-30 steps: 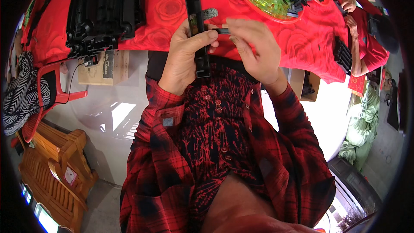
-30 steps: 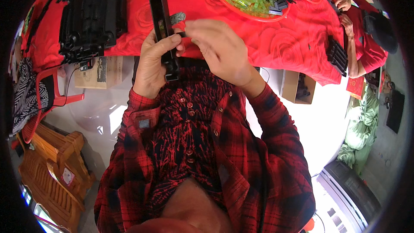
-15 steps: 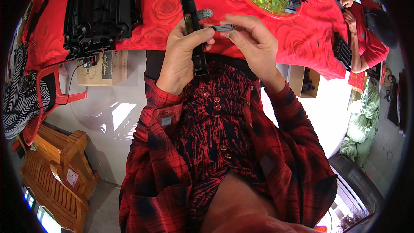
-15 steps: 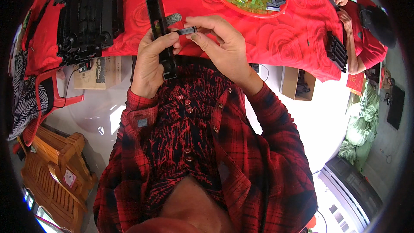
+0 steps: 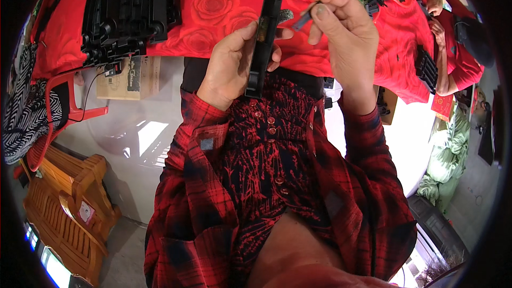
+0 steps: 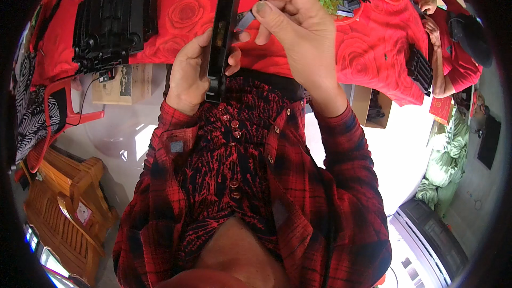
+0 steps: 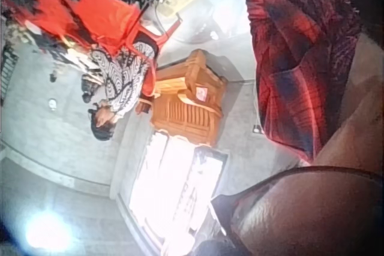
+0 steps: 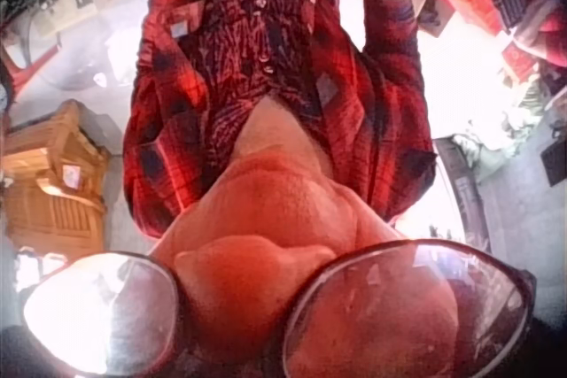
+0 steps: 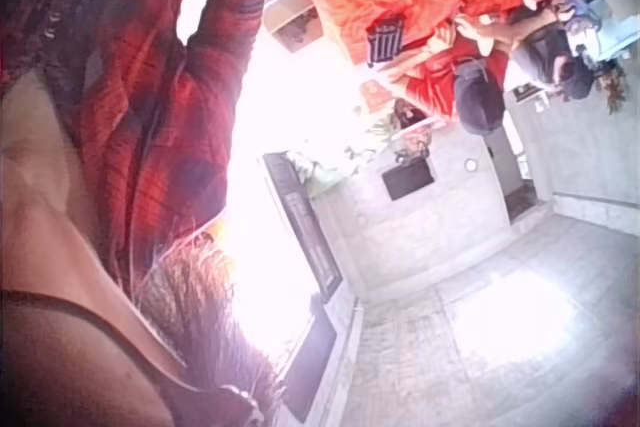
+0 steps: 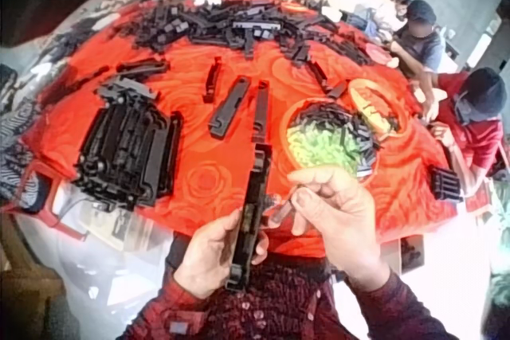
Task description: The person inserts small components into plastic housing units by hand for assembly.
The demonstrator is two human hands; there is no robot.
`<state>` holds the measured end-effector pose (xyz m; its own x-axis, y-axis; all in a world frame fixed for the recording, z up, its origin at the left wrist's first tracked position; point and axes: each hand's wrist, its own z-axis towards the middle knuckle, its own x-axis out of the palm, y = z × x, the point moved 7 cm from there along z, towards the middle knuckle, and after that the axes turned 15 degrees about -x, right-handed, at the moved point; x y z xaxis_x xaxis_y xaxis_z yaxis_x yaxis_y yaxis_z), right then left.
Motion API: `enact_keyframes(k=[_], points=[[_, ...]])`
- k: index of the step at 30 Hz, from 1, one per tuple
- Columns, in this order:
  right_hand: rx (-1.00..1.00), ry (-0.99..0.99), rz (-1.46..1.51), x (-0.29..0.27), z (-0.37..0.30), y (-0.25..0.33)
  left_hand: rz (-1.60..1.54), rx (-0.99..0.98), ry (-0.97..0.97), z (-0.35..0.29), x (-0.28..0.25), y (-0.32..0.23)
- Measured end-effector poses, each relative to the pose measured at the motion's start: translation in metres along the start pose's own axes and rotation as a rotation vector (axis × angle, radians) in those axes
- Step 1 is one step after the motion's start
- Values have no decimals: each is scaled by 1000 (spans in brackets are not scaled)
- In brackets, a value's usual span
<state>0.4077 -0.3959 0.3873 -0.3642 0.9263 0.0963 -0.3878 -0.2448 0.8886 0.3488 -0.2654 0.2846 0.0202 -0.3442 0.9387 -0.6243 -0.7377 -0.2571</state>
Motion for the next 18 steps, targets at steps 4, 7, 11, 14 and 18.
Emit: enact_keyframes(k=[4,7,11,14,18], points=[[77,36,-54,18,-4,-16,-64,-14,-5,2,-10,2],[149,62,-155,30,-6,-23,-79,-32,3,5,-22,6],[167,12,-194,34,-6,-23,-14,-19,-73,4,-20,5],[214,43,-252,34,-6,-26,2,-7,-98,5,-20,6],[98,65,-429,31,-1,-23,-4,-14,-91,5,-20,6]])
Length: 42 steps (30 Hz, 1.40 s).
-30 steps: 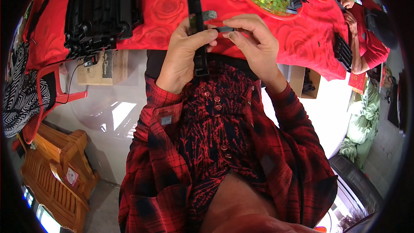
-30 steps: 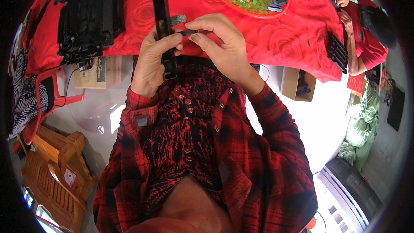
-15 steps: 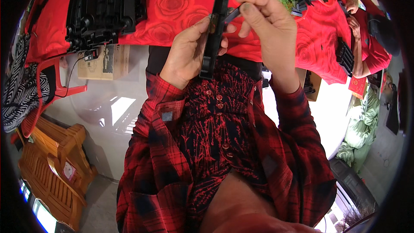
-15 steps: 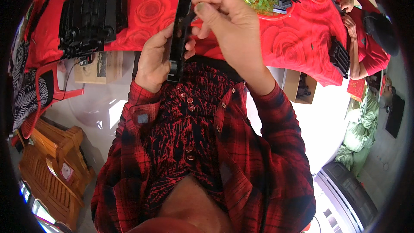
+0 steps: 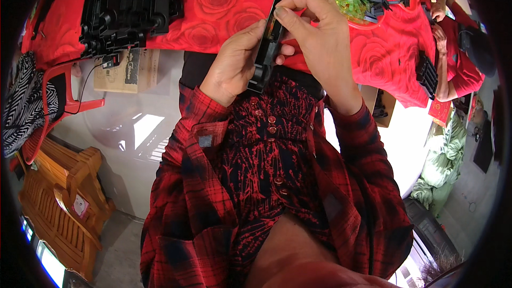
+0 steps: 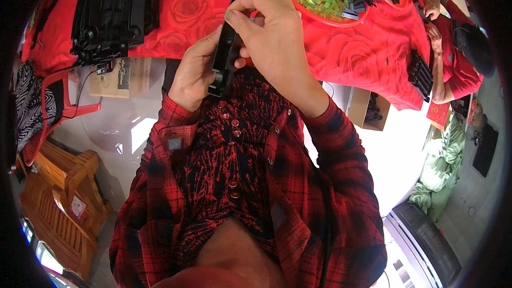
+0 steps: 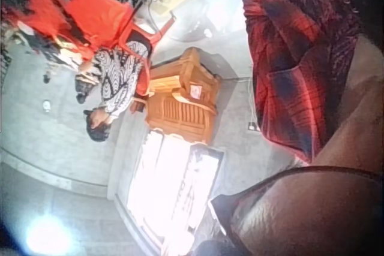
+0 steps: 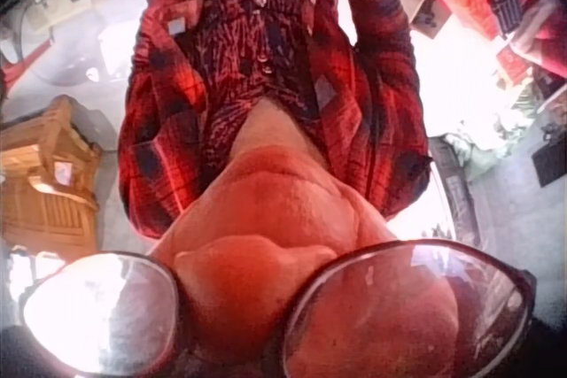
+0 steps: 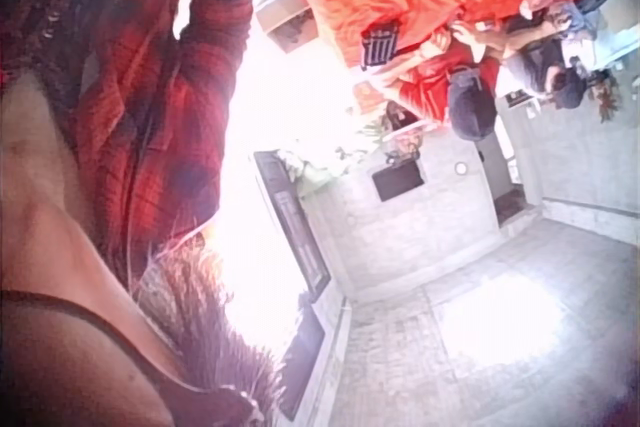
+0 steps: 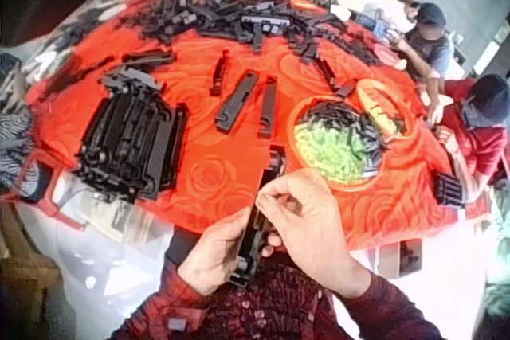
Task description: The person inserts small components into plastic housing units by hand for assembly.
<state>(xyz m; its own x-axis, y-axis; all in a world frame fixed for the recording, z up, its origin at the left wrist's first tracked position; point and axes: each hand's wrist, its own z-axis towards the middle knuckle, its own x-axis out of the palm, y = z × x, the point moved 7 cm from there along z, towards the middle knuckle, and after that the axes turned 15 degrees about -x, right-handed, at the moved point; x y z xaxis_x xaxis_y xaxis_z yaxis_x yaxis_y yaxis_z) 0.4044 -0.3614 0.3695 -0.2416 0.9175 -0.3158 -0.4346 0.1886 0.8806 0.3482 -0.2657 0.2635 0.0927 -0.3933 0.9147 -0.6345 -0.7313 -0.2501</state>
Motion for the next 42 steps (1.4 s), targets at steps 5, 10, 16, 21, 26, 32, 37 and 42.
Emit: enact_keyframes(k=[5,10,16,21,26,32,37,42], points=[[150,-50,178,2,-4,-15,7,-13,-4,1,-2,0],[267,-57,365,2,-4,-20,39,-8,-13,1,3,-2],[340,-70,679,-2,-7,-39,88,-4,-99,-2,7,-2],[316,-98,693,-4,-11,-39,97,22,-197,-5,2,-3],[258,-95,562,-5,-14,-37,116,9,-160,-4,5,-3],[124,-106,347,-7,-11,-18,32,-22,-1,-1,6,0],[126,-89,233,3,-12,-9,59,-37,-48,0,1,3],[106,-146,82,8,-16,-5,98,-3,-97,0,0,3]])
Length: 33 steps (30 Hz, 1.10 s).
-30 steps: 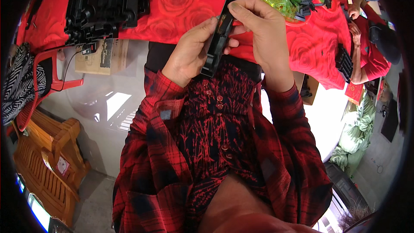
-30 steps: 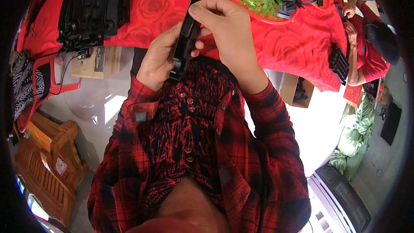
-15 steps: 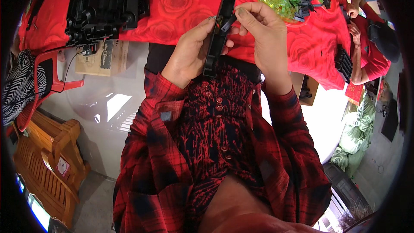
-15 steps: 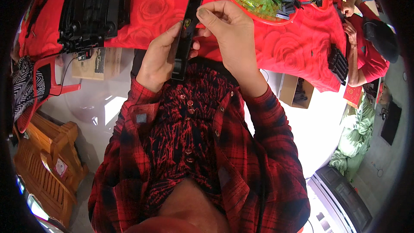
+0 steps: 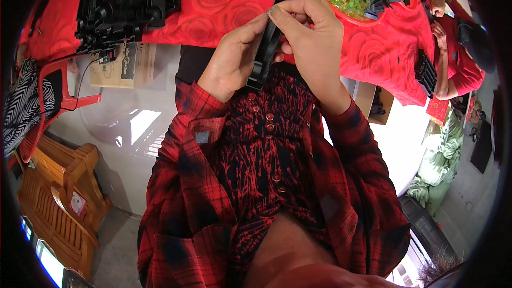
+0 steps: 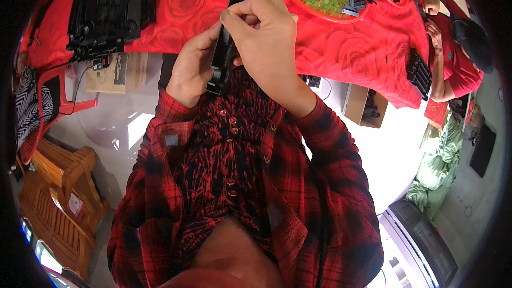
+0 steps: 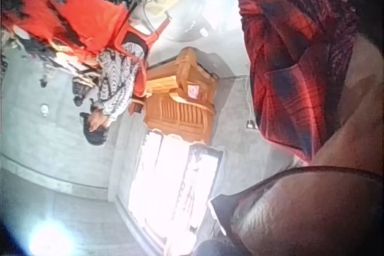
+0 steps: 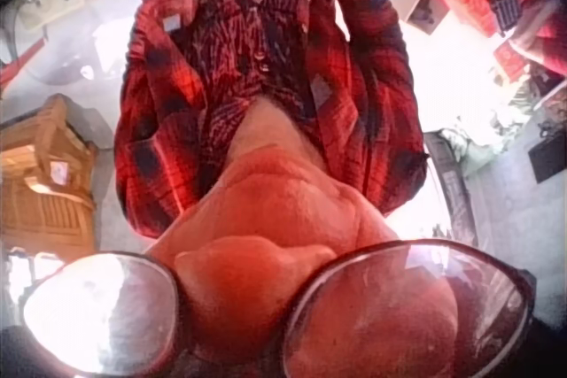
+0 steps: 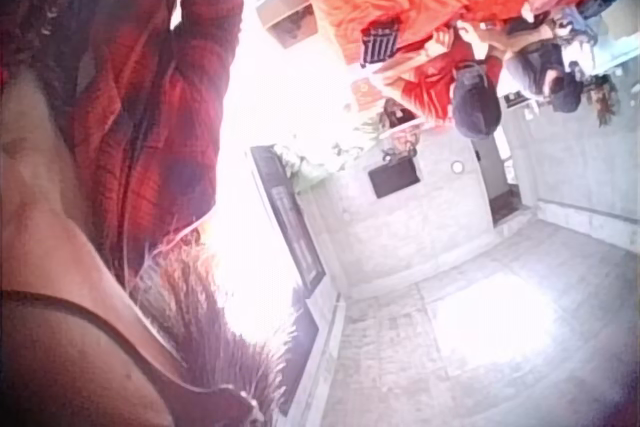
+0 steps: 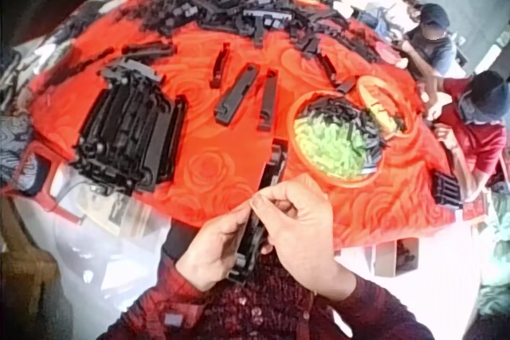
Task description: The person inserts small components into plastic housing units by hand for assembly.
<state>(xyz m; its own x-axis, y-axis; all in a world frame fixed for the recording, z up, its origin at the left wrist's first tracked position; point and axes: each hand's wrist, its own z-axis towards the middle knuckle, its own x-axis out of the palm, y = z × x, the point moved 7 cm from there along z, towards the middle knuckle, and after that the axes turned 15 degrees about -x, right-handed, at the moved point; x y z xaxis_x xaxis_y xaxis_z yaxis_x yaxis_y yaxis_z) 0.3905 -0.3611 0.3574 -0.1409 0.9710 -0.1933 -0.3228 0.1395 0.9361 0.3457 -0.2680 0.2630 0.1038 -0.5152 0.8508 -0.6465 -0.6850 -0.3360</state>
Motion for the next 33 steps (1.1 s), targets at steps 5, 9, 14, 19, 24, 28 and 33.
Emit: enact_keyframes(k=[5,9,14,19,24,28,33], points=[[-121,-44,-176,-3,-3,-9,-64,7,48,1,3,1],[-151,-89,-215,-2,-6,-9,-97,-23,141,1,4,4],[-152,-81,-293,-4,-6,-15,22,5,65,-5,13,-4],[27,-78,-60,-5,-5,-11,-47,-46,169,0,8,0],[27,-122,-90,-6,-9,-19,-237,-130,269,2,7,9],[-31,-150,-104,-7,-9,-20,-220,-123,245,1,5,7],[-72,-136,-184,-6,-9,-21,-273,-123,258,0,7,9]])
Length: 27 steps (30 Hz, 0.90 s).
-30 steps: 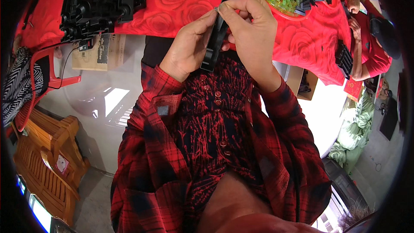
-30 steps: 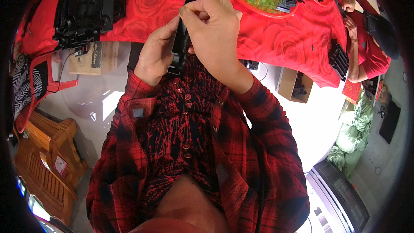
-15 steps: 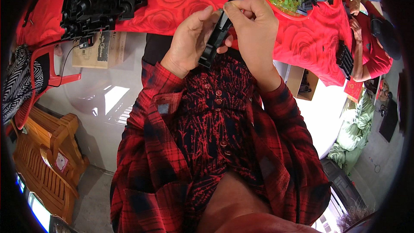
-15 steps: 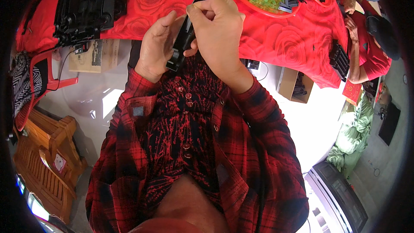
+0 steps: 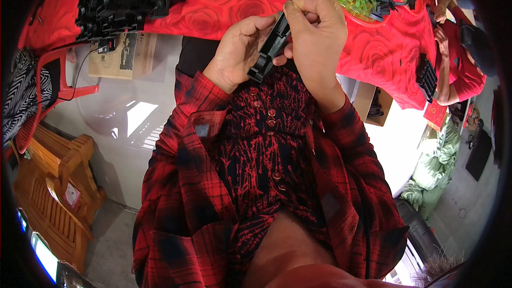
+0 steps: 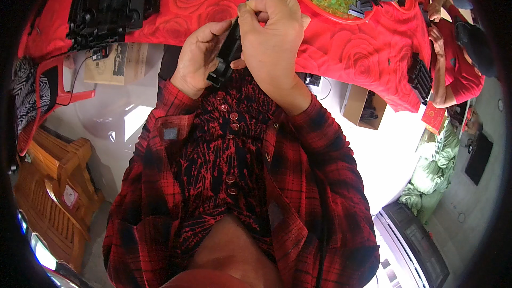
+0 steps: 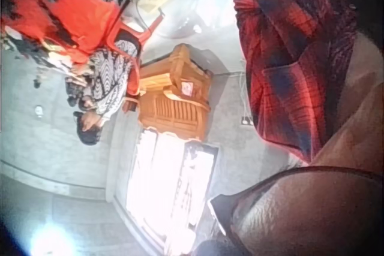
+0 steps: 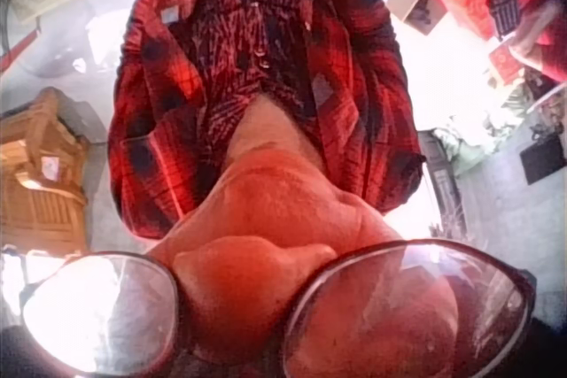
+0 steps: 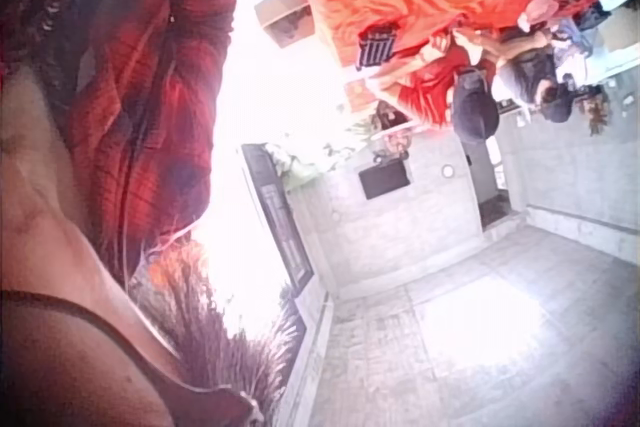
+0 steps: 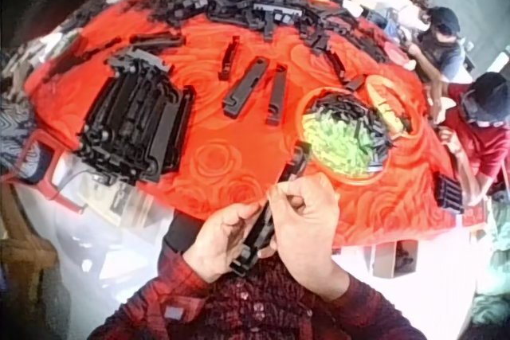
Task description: The person inserts small components into plastic housing units by hand for assembly.
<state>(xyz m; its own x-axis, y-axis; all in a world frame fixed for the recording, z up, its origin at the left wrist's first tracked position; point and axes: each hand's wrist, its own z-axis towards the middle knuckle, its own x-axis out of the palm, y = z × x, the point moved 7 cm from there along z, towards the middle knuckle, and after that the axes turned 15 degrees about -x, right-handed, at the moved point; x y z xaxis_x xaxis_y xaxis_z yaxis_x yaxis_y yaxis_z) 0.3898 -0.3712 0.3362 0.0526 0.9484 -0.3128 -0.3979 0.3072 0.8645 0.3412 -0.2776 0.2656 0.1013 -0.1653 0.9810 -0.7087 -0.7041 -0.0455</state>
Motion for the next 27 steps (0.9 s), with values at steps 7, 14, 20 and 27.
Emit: enact_keyframes(k=[7,14,20,27], points=[[-163,66,-274,-1,4,8,42,12,-36,0,5,2],[-151,129,-324,-5,7,7,679,116,-425,-5,14,-5],[-73,129,-202,-10,9,2,749,153,-424,-5,11,-7],[271,37,273,-10,1,-2,383,49,-264,3,2,1]])
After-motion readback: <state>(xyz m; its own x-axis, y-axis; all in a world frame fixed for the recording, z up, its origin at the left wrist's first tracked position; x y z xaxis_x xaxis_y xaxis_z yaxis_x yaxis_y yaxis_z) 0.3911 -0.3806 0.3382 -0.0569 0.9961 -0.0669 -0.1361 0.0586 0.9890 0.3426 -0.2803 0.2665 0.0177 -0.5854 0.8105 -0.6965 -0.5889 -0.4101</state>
